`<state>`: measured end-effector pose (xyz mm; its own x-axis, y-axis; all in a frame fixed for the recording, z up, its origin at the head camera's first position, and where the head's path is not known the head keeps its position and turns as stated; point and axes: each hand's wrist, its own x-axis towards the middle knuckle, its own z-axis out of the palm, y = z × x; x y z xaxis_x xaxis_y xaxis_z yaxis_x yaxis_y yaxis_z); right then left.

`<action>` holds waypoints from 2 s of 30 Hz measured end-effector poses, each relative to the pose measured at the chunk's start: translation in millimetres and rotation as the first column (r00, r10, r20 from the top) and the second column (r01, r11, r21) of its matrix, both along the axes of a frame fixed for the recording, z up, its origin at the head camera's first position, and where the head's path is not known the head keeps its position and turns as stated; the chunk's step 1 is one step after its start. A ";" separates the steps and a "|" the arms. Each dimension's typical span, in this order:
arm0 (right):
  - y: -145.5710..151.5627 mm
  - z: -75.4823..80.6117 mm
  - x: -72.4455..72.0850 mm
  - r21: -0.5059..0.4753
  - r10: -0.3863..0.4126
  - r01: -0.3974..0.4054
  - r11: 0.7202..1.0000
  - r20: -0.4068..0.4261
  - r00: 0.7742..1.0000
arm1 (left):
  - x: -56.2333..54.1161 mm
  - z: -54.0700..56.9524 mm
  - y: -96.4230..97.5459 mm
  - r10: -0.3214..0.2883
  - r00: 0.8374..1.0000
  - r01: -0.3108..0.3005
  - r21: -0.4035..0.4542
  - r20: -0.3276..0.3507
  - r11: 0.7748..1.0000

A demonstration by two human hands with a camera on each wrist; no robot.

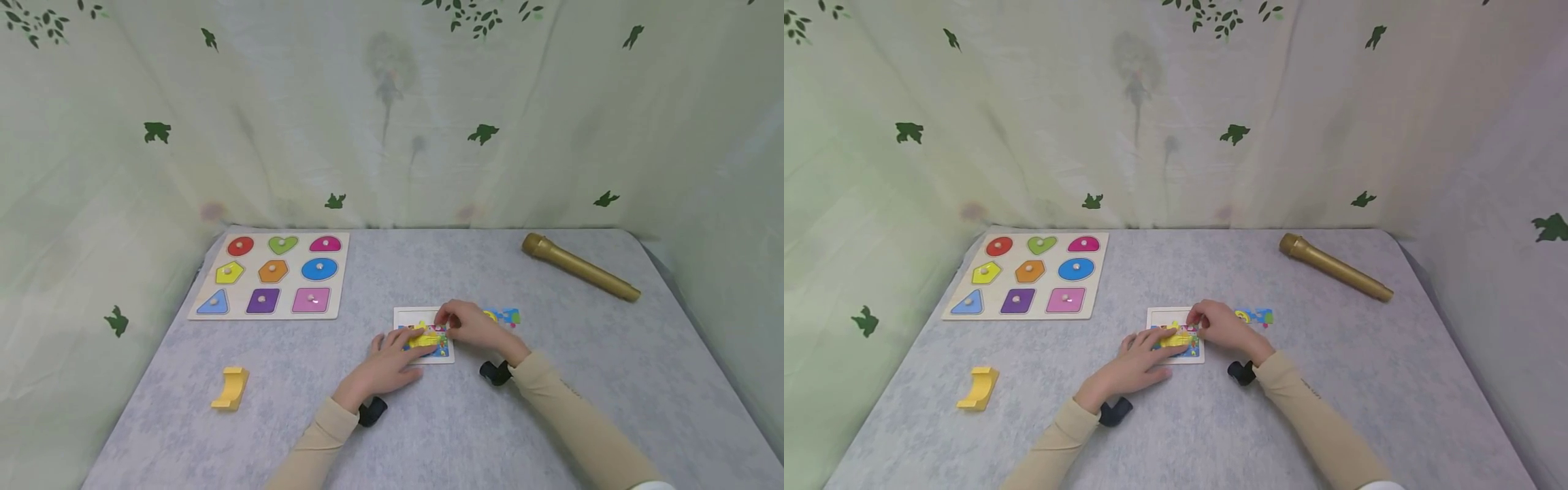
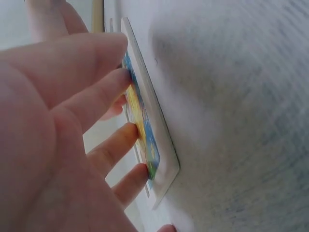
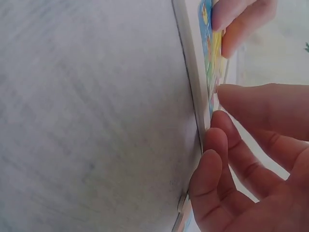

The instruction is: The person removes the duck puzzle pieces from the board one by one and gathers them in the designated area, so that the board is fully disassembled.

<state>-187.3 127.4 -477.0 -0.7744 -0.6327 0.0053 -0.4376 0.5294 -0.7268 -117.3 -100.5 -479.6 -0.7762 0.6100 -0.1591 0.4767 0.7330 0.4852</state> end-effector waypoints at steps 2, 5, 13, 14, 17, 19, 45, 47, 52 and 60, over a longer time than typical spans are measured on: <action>-1.3 -0.4 1.2 0.016 0.003 -0.003 1.000 -0.012 1.000 | 0.1 -0.2 0.6 0.006 1.000 -0.006 0.002 0.002 1.000; -2.8 -1.9 1.6 0.032 0.007 -0.006 0.999 -0.026 1.000 | 0.2 1.1 1.5 0.011 1.000 -0.011 0.004 0.003 1.000; -4.6 -1.6 2.7 0.027 0.006 -0.005 1.000 -0.037 0.999 | 0.1 3.0 2.1 0.013 1.000 -0.013 -0.005 0.006 1.000; -4.5 -1.8 2.4 0.021 0.006 -0.005 1.000 -0.034 0.999 | 0.0 2.9 2.0 0.014 1.000 -0.013 -0.006 0.007 1.000; -4.2 -2.2 1.5 -0.010 0.011 -0.011 1.000 -0.011 1.000 | 0.0 2.7 1.9 0.015 1.000 -0.015 -0.003 0.009 1.000; -3.8 -2.2 0.9 -0.031 0.018 -0.018 0.999 0.007 1.000 | 0.0 2.4 2.0 0.017 1.000 -0.017 -0.001 0.010 1.000; 118.9 2.3 12.2 -0.078 -0.167 0.181 0.980 0.156 0.974 | 0.2 0.0 1.6 0.022 1.000 -0.022 0.012 0.017 1.000; 124.2 1.9 14.8 -0.057 -0.172 0.182 0.982 0.147 0.974 | 0.2 -0.1 1.6 0.022 1.000 -0.022 0.013 0.016 1.000; 126.2 2.8 19.5 -0.003 -0.194 0.195 0.981 0.102 0.976 | 0.3 0.7 1.9 0.023 1.000 -0.023 0.012 0.015 1.000; 121.0 7.0 21.7 -0.017 -0.200 0.203 0.979 0.118 0.973 | 0.7 -0.3 2.1 0.025 1.000 -0.025 0.008 0.012 1.000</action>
